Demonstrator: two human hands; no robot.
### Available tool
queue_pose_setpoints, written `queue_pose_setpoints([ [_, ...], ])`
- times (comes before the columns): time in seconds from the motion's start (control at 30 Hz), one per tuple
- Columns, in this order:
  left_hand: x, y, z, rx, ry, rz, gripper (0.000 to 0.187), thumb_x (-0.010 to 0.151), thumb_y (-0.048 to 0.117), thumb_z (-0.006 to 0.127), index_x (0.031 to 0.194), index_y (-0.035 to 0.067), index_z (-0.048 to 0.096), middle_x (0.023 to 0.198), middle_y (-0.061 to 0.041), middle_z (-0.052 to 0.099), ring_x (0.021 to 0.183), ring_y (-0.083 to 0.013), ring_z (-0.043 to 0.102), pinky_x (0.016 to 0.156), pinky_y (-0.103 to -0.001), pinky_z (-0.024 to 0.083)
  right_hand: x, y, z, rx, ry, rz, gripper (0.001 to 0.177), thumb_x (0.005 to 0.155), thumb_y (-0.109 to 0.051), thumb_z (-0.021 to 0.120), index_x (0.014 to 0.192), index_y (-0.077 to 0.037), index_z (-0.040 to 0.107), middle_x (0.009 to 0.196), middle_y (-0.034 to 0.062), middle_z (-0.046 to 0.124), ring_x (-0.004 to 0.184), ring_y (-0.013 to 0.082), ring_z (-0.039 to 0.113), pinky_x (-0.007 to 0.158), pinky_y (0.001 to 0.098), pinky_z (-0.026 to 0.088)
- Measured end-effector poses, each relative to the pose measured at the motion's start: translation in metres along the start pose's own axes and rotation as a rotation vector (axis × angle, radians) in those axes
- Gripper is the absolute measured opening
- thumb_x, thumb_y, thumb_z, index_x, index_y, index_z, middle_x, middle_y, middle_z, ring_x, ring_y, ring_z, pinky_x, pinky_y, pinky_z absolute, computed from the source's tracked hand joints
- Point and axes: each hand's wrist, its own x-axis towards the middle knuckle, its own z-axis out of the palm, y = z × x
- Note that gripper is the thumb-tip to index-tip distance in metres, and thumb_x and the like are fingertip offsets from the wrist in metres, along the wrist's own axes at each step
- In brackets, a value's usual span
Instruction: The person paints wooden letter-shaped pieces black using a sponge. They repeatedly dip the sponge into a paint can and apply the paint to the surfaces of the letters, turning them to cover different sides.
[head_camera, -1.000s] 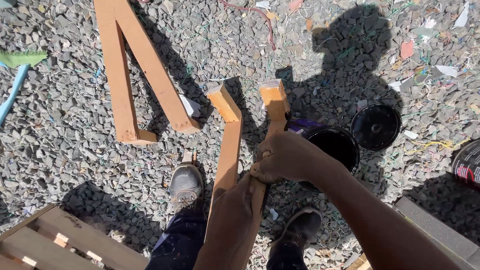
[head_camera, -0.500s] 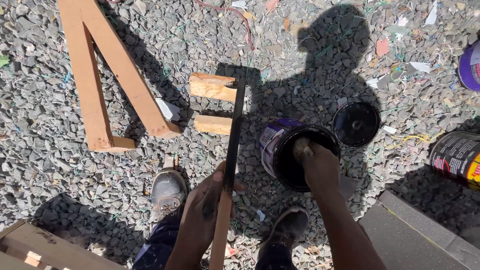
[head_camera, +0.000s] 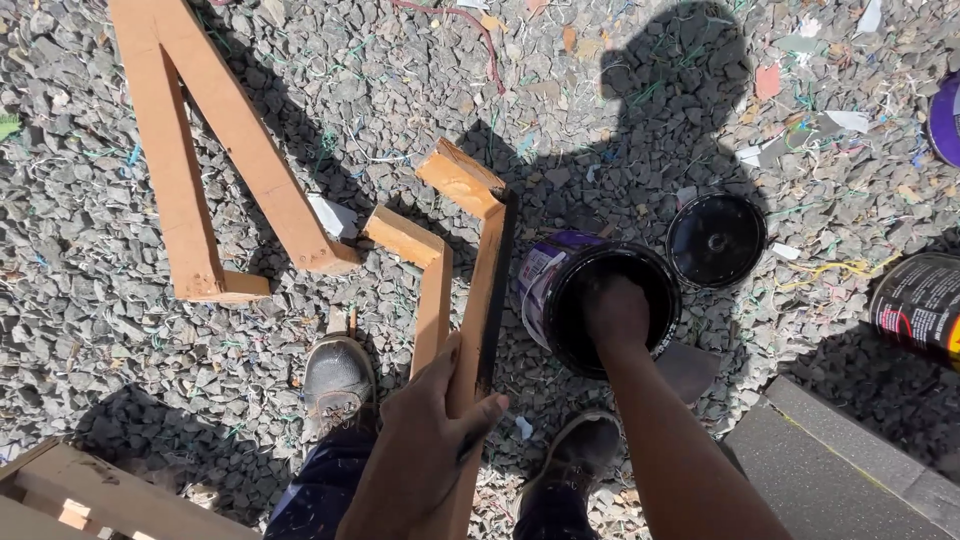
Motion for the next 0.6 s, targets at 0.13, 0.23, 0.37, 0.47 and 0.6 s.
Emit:
queue_pose_setpoints([
  [0.13, -0.001, -0.005, -0.005, -0.107, -0.02, 0.065, 0.094, 0.083, 0.04, 0.076, 0.16, 0.011, 0.029, 0.164, -0.01, 0.04, 0.146, -0.0254, 0.048, 0.117, -0.041, 0.041, -0.012, -0.009, -0.026, 0.06, 0.024, -0.021, 0.052, 0.098, -0.04, 0.047, 0.097, 0.004, 0.075, 0.097, 0.0286, 0.073, 0.092, 0.0523, 0.068, 0.076, 0.0582, 0.05],
  [0.23, -0.011, 0.009, -0.013, -0.266, -0.042, 0.054, 0.093, 0.078, 0.042, 0.071, 0.161, 0.019, 0.035, 0.162, -0.005, 0.048, 0.125, -0.022, 0.071, 0.103, -0.039, 0.054, -0.054, -0.044, -0.085, 0.8, -0.19, 0.475, 0.032, 0.093, -0.024, 0.053, 0.066, -0.006, 0.055, 0.058, 0.0094, 0.053, 0.05, 0.0208, 0.043, 0.053, 0.0376, 0.031],
  [0.37, -0.016, 0.009, -0.014, -0.491, -0.089, 0.169, 0.094, 0.076, 0.036, 0.072, 0.16, 0.015, 0.035, 0.157, -0.009, 0.056, 0.133, -0.0257, 0.066, 0.106, -0.043, 0.052, -0.054, -0.033, -0.083, 0.952, -0.319, 0.609, 0.035, 0.096, -0.028, 0.052, 0.126, -0.012, 0.064, 0.066, 0.0085, 0.053, 0.052, 0.0172, 0.041, 0.048, 0.0292, 0.028],
  [0.47, -0.01, -0.005, -0.009, -0.608, -0.118, 0.145, 0.097, 0.075, 0.03, 0.075, 0.161, 0.019, 0.033, 0.163, -0.007, 0.046, 0.141, -0.0264, 0.057, 0.105, -0.042, 0.049, -0.061, -0.041, -0.085, 0.897, -0.366, 0.541, 0.043, 0.097, -0.03, 0.053, 0.133, -0.01, 0.066, 0.066, 0.0082, 0.056, 0.052, 0.0168, 0.042, 0.05, 0.0292, 0.029],
  [0.6, -0.009, -0.012, -0.004, -0.723, -0.13, 0.065, 0.105, 0.072, 0.028, 0.079, 0.164, 0.021, 0.027, 0.165, -0.01, 0.04, 0.138, -0.0286, 0.058, 0.105, -0.043, 0.051, -0.055, -0.032, -0.081, 0.817, -0.429, 0.378, 0.019, 0.091, -0.026, 0.055, 0.077, -0.013, 0.06, 0.058, 0.0049, 0.048, 0.046, 0.0143, 0.035, 0.047, 0.0303, 0.024],
])
